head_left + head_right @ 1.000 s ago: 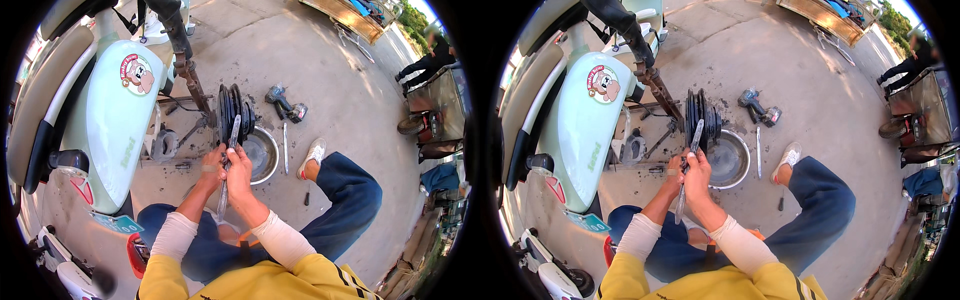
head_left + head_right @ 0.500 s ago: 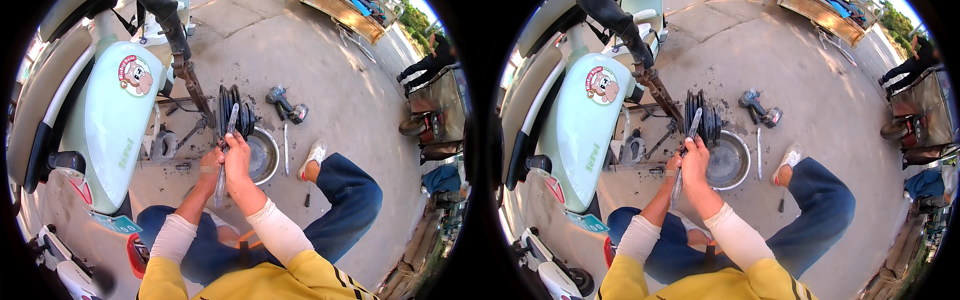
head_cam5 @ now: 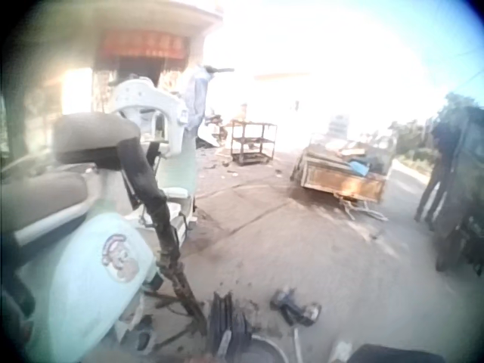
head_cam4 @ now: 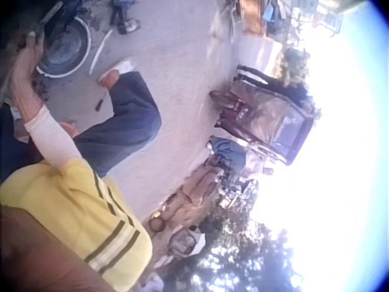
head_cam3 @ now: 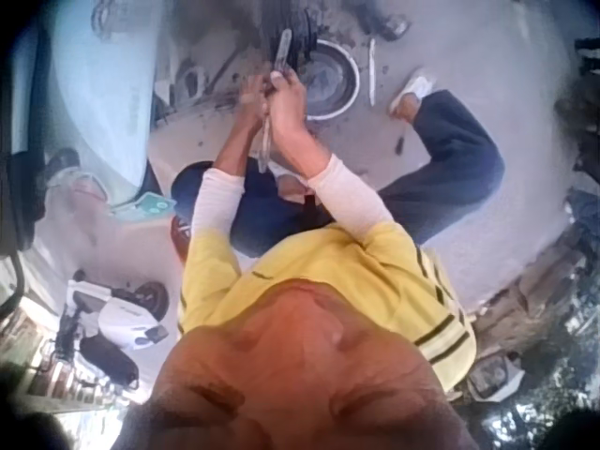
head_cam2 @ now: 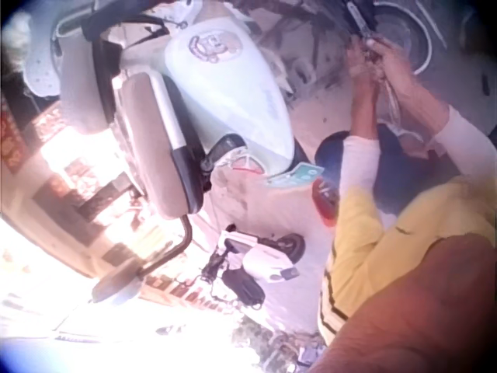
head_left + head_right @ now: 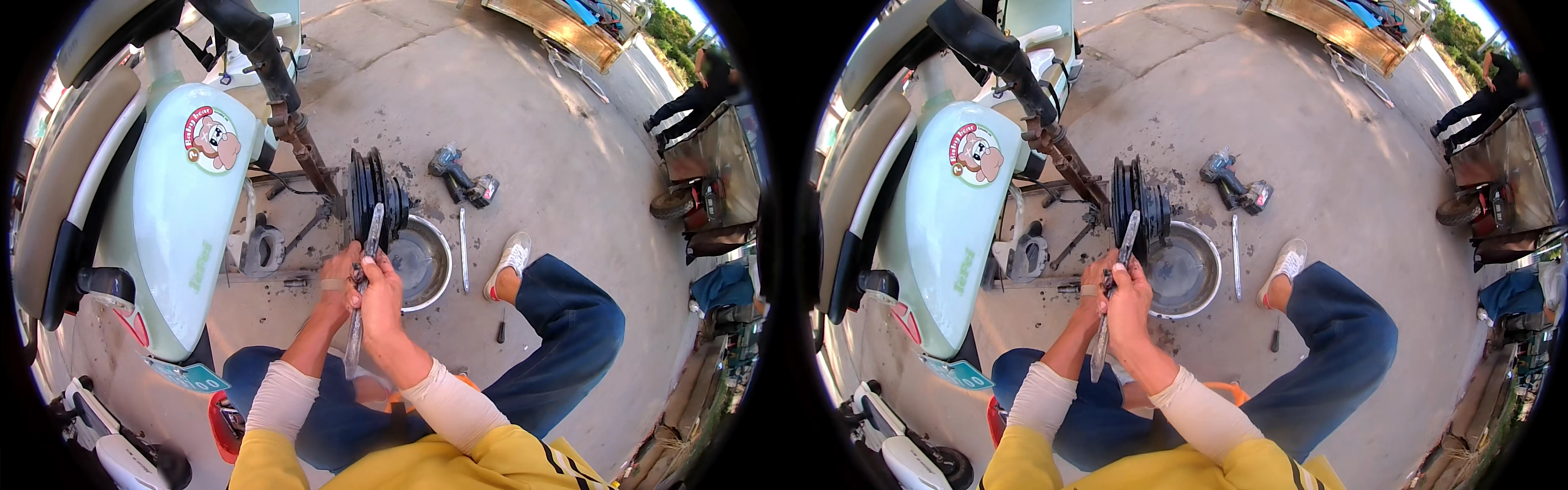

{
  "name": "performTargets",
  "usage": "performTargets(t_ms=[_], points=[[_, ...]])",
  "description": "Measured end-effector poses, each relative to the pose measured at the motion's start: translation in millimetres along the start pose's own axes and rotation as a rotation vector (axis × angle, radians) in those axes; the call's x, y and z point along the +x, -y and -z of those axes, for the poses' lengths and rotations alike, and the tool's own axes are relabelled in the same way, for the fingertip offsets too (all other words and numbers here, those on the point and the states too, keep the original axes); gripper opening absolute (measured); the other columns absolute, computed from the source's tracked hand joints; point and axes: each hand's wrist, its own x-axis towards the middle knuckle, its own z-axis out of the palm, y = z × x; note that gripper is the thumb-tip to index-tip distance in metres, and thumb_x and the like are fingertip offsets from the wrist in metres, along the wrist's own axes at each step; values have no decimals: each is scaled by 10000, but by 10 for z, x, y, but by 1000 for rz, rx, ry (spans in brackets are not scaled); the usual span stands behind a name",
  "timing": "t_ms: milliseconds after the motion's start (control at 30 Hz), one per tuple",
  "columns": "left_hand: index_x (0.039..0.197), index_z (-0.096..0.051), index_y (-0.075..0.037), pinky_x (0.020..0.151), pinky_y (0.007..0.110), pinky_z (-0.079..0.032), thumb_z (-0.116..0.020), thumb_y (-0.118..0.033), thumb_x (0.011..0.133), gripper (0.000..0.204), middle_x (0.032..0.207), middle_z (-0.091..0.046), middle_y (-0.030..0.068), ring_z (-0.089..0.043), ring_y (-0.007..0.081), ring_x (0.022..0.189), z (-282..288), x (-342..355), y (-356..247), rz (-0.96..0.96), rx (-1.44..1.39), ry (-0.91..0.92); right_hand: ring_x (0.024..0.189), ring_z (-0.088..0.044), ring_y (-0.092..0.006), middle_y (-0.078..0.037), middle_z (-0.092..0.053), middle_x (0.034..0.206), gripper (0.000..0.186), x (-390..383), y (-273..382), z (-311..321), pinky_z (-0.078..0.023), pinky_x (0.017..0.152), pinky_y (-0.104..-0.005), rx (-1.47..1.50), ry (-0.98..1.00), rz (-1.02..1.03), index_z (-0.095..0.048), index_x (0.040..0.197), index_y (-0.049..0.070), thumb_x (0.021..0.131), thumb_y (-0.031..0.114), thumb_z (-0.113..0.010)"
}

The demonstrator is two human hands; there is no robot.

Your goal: The person sits on a small stool and works on the brake assembly of a light blue scooter. They use a metal tool to scrape and clean the brake pads and rotor area, occasionally dipping the tool into a metal bowl.

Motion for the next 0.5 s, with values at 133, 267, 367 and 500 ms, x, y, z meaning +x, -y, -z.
performTargets(t_ms=[133, 267, 367, 500], points=[[993, -567, -80, 741, 542, -512, -602, -317, 937, 247, 913, -702, 212, -676, 471, 877, -27, -107, -81, 9, -127, -13, 472, -452, -116, -30, -527, 771, 87, 50, -15, -21, -353, 440, -283, 40, 3, 42, -541, 1104, 90, 1050, 149, -507], [979, -575, -80, 745, 543, -513, -604, -286, 922, 215, 856, -704, 208, -675, 479, 860, -13, -157, -31, 31, -73, -33, 459, -465, -123, -27, -519, 746, 69, 291, 46, -47, -369, 427, -275, -5, 32, 67, -525, 1053, 82, 1056, 145, -497], [990, -618, -83, 741, 545, -505, -601, -291, 917, 222, 851, -704, 212, -675, 478, 872, -14, -73, -74, -14, -44, -112, 459, -461, -121, -31, -520, 751, 68, 11, -35, 120, -370, 431, -275, 30, 44, 17, -519, 1036, 82, 1056, 144, -498], [934, -671, -56, 734, 526, -494, -553, -353, 920, 319, 815, -688, 235, -668, 479, 885, 113, -122, -189, 185, -326, -16, 470, -440, -115, -28, -537, 769, 103, 327, 50, -33, -361, 451, -290, 9, 71, 80, -545, 1103, 80, 1043, 164, -539]])
